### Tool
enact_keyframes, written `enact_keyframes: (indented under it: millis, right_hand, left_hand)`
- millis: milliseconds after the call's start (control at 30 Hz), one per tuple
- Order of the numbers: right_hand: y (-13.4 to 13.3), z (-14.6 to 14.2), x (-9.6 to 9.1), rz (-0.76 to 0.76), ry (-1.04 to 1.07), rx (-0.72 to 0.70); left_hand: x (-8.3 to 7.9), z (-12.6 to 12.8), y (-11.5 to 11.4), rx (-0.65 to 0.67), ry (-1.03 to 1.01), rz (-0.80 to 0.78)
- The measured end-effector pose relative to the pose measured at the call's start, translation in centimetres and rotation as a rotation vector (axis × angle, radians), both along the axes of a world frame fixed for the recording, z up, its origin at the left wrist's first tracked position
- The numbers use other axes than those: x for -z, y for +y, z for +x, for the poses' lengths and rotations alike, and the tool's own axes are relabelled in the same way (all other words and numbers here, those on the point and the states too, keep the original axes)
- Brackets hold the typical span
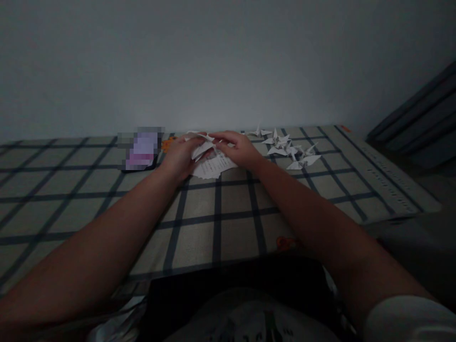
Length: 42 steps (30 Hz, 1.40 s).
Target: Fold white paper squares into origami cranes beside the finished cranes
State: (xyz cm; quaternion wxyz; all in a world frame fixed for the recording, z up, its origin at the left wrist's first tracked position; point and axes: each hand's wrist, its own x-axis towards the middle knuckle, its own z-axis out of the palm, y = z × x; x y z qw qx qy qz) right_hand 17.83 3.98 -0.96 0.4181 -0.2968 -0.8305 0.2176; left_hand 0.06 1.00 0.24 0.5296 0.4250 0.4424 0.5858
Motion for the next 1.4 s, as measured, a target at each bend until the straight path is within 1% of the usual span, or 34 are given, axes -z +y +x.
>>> enact_keyframes:
  millis: [100, 300, 533, 700, 900, 1000, 1167, 1300, 1400]
  right_hand:
    - [0.17, 0.20, 0.01, -0.043, 0.045, -0.058]
    - [0.58, 0.61, 0.19, -0.122, 0.064, -0.099]
    - [0.58, 0.65, 0.26, -0.175, 0.068, -0.122]
    - [0.65, 0.59, 0.28, -0.301, 0.121, -0.158]
    - [0.00, 0.46, -0.48, -0.469, 0.168, -0.162]
    - [0.00, 0.45, -0.50, -0.478, 0.165, -0.172]
    - [0.44, 0.41, 0.10, -0.466, 0.176, -0.177]
    - [0.49, 0.49, 0.29, -0.510, 0.197, -0.177]
    - [0.39, 0.63, 0.26, -0.490, 0.189, -0.196]
  left_hand:
    - [0.06, 0.03, -0.02, 0.044, -0.027, 0.012]
    - [0.26, -0.01, 0.06, 0.076, -0.035, -0.016]
    - [0.06, 0.03, -0.27, 0.068, 0.028, -0.039]
    - [0.24, -0.11, -0.20, 0.090, 0.039, -0.049]
    - [-0.27, 0.11, -0.60, 0.109, -0.007, -0.055]
    - [-0.28, 0.24, -0.67, 0.101, 0.018, -0.064]
    - [0.13, 0.33, -0.67, 0.139, 0.058, -0.060]
    - [0.31, 0.25, -0.67, 0.115, 0.085, -0.050]
    - [0.26, 0.17, -0.66, 0.121, 0.080, -0.049]
